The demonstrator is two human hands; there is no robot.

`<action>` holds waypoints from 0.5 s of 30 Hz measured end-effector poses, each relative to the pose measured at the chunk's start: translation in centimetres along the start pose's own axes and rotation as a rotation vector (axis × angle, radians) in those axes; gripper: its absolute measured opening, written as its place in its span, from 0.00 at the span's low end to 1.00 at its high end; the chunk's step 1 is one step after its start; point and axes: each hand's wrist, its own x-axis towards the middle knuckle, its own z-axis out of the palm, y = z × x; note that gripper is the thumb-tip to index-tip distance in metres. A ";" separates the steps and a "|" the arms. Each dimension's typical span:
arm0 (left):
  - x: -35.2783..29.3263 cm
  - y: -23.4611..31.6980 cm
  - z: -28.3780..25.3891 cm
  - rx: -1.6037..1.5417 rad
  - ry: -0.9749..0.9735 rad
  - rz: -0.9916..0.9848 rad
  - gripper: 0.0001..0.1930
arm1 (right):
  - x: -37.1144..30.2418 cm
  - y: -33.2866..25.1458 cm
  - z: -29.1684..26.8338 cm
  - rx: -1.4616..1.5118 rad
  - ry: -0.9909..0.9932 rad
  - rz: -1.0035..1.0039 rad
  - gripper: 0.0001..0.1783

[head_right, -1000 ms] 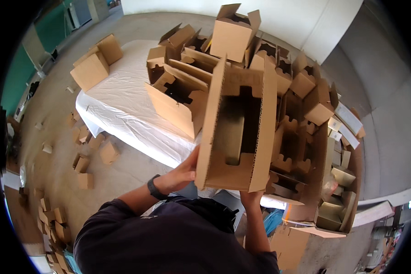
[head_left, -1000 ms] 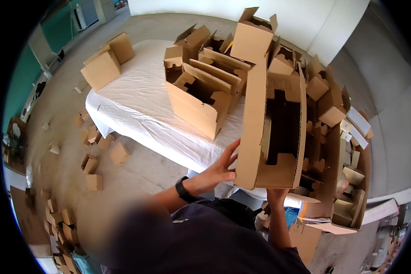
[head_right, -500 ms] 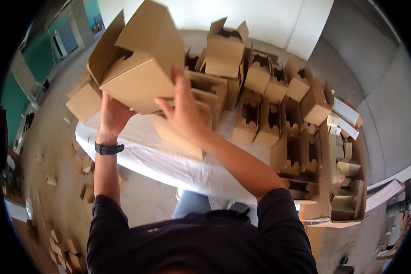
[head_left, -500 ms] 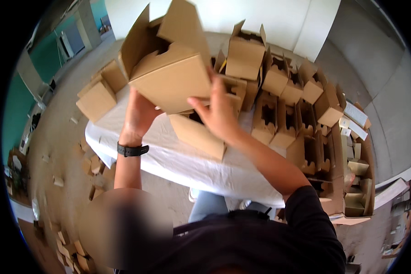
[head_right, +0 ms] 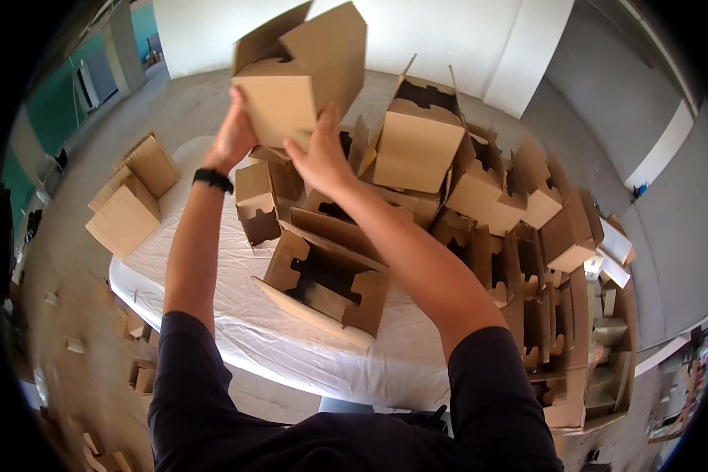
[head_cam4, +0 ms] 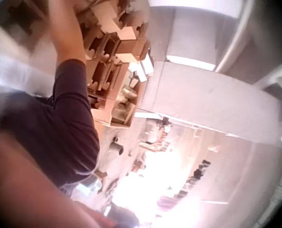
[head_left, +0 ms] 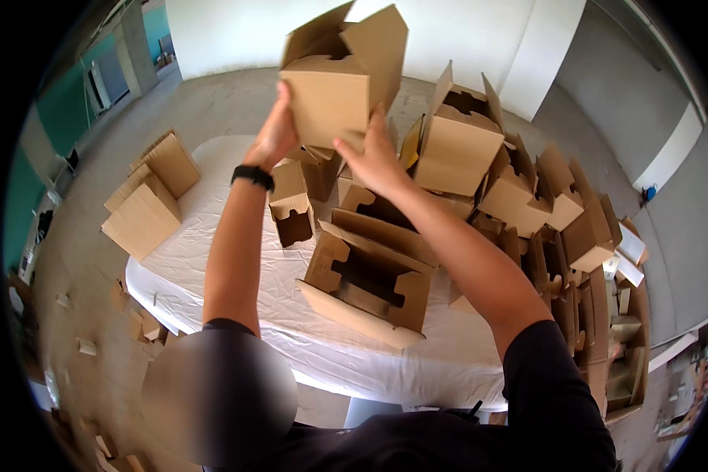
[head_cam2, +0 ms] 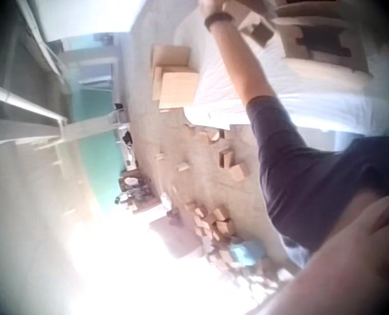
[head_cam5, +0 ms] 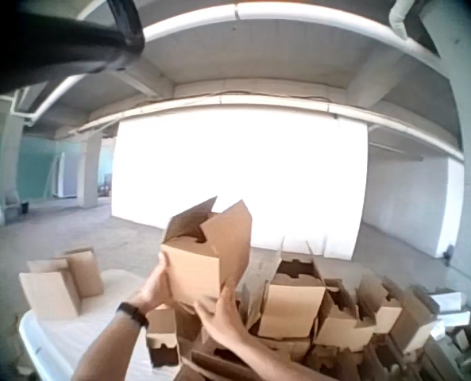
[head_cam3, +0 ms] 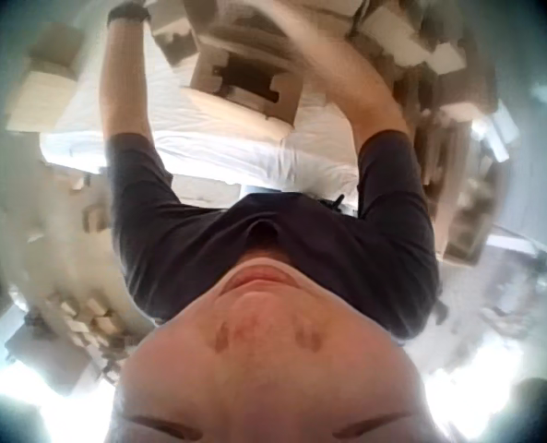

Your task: The person places items into boxes, folds the cardboard flaps to close the boxes, and stacks them on a table in a warehouse environment.

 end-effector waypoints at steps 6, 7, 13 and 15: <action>4.5 -7.1 -0.4 0.088 -0.075 -0.163 0.50 | 3.2 7.6 2.0 0.113 -0.029 0.269 0.53; 4.3 -8.2 -0.5 0.090 -0.073 -0.205 0.50 | 2.5 7.5 2.6 0.128 -0.037 0.345 0.53; 4.0 -10.4 -2.2 -0.004 0.011 -0.224 0.48 | 0.3 6.1 2.7 0.020 -0.045 0.290 0.53; 4.2 -9.8 -2.4 0.038 0.024 -0.142 0.48 | 0.3 5.0 2.5 0.031 -0.014 0.267 0.52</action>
